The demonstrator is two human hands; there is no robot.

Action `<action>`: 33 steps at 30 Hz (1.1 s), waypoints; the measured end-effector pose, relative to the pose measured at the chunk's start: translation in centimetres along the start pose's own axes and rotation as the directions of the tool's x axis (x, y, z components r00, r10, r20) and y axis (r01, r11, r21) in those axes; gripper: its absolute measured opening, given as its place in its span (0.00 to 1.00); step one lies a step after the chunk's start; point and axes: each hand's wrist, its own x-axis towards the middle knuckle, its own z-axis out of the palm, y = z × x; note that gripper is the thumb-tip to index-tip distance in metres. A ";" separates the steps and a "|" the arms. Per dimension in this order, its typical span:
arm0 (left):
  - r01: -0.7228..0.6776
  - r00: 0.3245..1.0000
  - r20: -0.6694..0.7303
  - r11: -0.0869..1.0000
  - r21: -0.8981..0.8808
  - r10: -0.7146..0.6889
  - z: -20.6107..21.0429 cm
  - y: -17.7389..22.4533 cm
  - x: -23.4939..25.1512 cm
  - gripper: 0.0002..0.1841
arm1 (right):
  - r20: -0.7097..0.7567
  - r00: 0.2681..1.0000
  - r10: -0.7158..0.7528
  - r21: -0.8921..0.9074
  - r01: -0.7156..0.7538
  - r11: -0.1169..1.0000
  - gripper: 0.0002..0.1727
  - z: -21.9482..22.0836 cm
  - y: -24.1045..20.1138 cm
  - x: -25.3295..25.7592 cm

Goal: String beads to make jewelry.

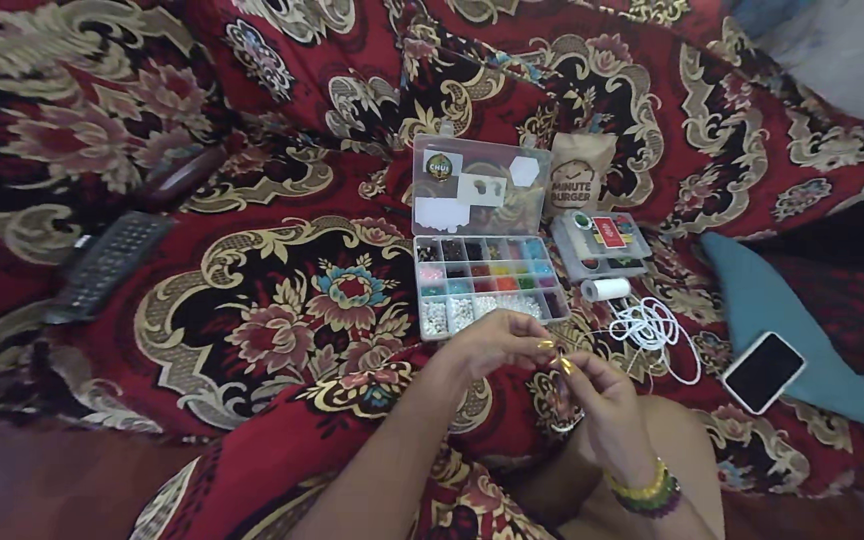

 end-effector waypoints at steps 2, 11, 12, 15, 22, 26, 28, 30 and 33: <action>0.031 0.999 0.015 0.998 -0.063 -0.030 0.2 -0.2 0.2 0.07 | -0.002 1.000 0.013 -0.002 -0.013 1.000 0.09 0.1 0.0 -0.1; 0.073 0.997 0.015 0.997 -0.034 -0.072 0.2 -0.2 0.3 0.08 | 0.020 0.999 0.031 -0.017 -0.031 0.999 0.11 0.3 -0.4 -0.2; 0.072 0.997 0.019 0.997 -0.029 -0.071 0.2 -0.2 0.3 0.08 | 0.020 0.999 0.030 -0.018 -0.030 0.999 0.11 0.3 -0.3 -0.3; 0.078 0.997 0.021 0.997 -0.026 -0.078 0.3 -0.2 0.3 0.08 | 0.019 0.999 0.030 -0.021 -0.029 0.999 0.10 0.3 -0.2 -0.3; 0.093 0.996 0.005 0.996 -0.013 -0.093 0.3 -0.1 0.3 0.09 | 0.023 0.999 0.036 -0.032 -0.035 0.999 0.10 0.4 -0.2 -0.4; 0.091 0.996 0.003 0.996 0.000 -0.091 0.4 -0.1 0.2 0.10 | 0.018 0.999 0.048 -0.032 -0.047 0.998 0.10 0.4 -0.1 -0.3; 0.086 0.996 0.007 0.996 0.005 -0.086 0.4 -0.1 0.3 0.10 | 0.016 0.999 0.047 -0.031 -0.046 0.998 0.10 0.4 -0.1 -0.3; 0.080 0.997 0.010 0.997 0.010 -0.080 0.3 -0.2 0.3 0.10 | 0.018 0.999 0.047 -0.027 -0.047 0.999 0.10 0.4 -0.1 -0.4; 0.080 0.997 0.006 0.996 0.029 -0.080 0.4 -0.1 0.2 0.09 | 0.019 0.999 0.048 -0.030 -0.047 0.998 0.10 0.5 0.0 -0.4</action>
